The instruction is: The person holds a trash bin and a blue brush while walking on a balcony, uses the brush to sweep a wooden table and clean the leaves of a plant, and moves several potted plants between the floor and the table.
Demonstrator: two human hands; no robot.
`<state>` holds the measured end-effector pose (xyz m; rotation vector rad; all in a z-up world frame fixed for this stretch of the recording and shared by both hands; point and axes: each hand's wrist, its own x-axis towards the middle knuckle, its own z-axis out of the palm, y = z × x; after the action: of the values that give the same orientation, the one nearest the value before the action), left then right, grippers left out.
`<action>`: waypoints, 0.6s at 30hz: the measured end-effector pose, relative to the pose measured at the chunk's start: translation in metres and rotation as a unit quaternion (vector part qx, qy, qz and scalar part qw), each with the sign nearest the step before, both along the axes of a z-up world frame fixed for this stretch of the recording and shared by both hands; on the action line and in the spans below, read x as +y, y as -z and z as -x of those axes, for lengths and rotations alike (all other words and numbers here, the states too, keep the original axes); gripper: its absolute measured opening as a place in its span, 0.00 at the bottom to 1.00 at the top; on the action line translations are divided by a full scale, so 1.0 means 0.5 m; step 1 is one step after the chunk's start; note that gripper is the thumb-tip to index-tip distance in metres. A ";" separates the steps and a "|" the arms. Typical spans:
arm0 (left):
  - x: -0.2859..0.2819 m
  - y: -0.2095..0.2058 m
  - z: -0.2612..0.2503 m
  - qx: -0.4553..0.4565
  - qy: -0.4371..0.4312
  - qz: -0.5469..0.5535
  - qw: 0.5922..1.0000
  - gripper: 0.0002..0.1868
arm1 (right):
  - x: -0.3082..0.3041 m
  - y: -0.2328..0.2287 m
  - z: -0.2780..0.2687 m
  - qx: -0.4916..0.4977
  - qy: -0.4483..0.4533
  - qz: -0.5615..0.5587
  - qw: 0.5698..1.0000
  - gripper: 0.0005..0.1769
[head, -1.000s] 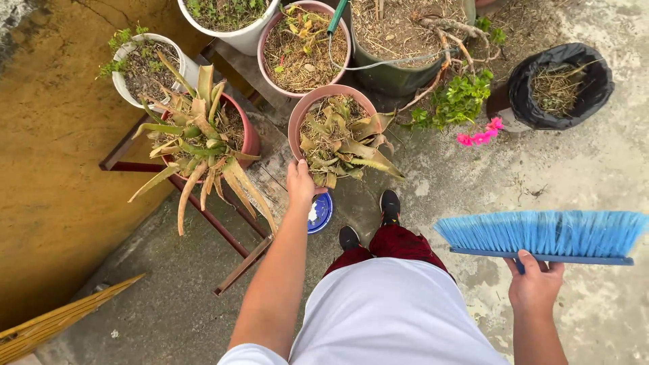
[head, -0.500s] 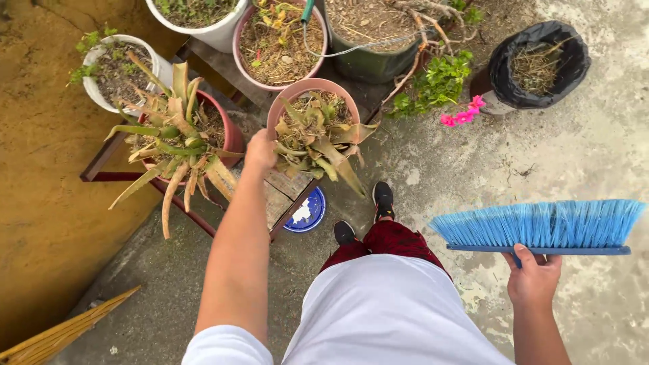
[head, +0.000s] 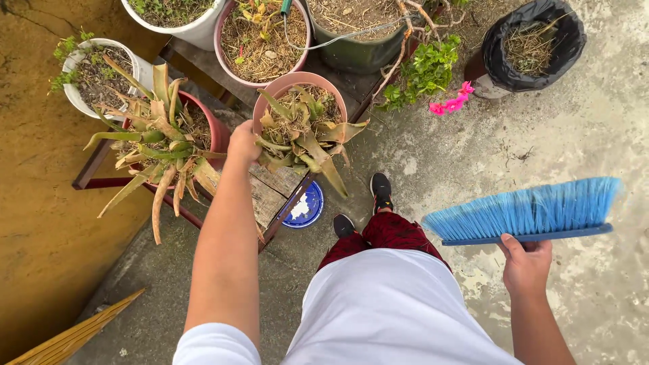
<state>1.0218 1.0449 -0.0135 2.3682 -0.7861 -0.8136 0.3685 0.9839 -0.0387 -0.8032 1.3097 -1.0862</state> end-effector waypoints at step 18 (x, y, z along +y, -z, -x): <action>0.080 0.051 -0.015 0.051 -0.181 0.135 0.973 0.18 | -0.022 -0.053 -0.061 0.173 -0.165 0.063 0.969 0.30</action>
<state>1.0296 1.0850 -0.0390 2.1186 -0.3771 -0.6255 0.3988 0.9731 -0.0123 -1.3015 1.3386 -0.7895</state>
